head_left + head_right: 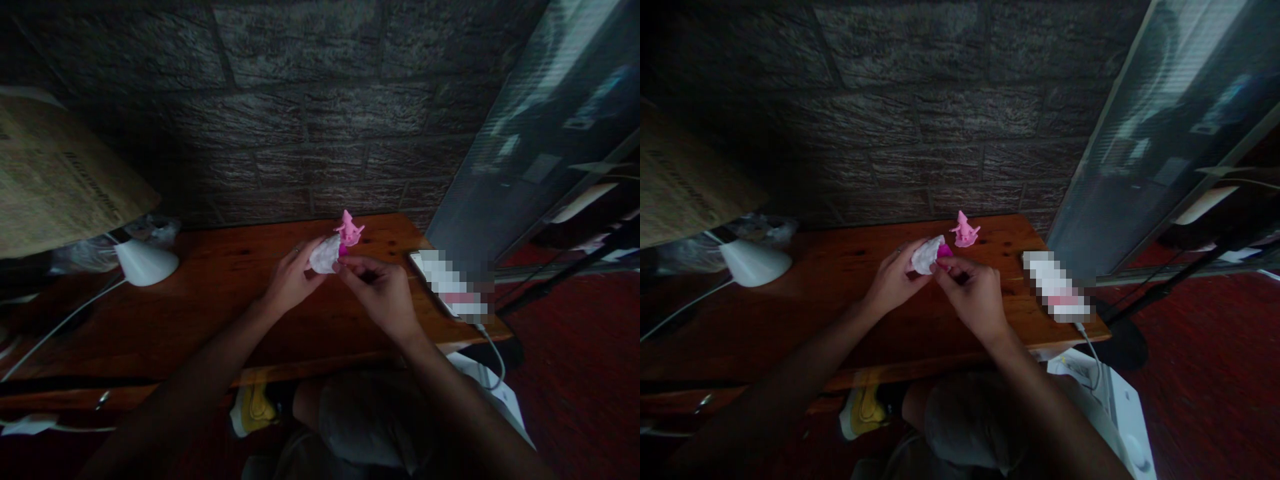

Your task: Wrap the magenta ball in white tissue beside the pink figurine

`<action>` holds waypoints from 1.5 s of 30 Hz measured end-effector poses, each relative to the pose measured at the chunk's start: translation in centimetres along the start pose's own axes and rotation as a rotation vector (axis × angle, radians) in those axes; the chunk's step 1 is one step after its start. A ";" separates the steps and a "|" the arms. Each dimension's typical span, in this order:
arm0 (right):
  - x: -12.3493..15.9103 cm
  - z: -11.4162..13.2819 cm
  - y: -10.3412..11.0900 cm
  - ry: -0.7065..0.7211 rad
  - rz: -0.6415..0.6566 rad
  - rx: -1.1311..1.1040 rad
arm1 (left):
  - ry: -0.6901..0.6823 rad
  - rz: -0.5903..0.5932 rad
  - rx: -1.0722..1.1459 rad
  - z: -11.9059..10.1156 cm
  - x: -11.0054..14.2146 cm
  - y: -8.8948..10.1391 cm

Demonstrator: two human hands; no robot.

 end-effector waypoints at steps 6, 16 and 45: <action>0.2 0.4 -0.3 0.042 0.035 0.044 | -0.032 -0.014 -0.052 -0.3 0.1 0.1; 0.0 -0.2 -0.3 -0.089 0.028 -0.108 | -0.038 -0.051 -0.107 -0.2 0.1 0.5; -0.1 0.0 0.5 0.010 0.094 0.010 | -0.050 0.069 0.094 -0.6 0.2 -0.3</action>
Point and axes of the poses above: each hand's wrist, its own x-axis away from the middle knuckle, its own y-axis out of the back of the hand, z = x × y, the point moved 7 cm from there along -x, towards the middle knuckle, and after that the axes turned 1 degree about -y, right-handed, at the moved point
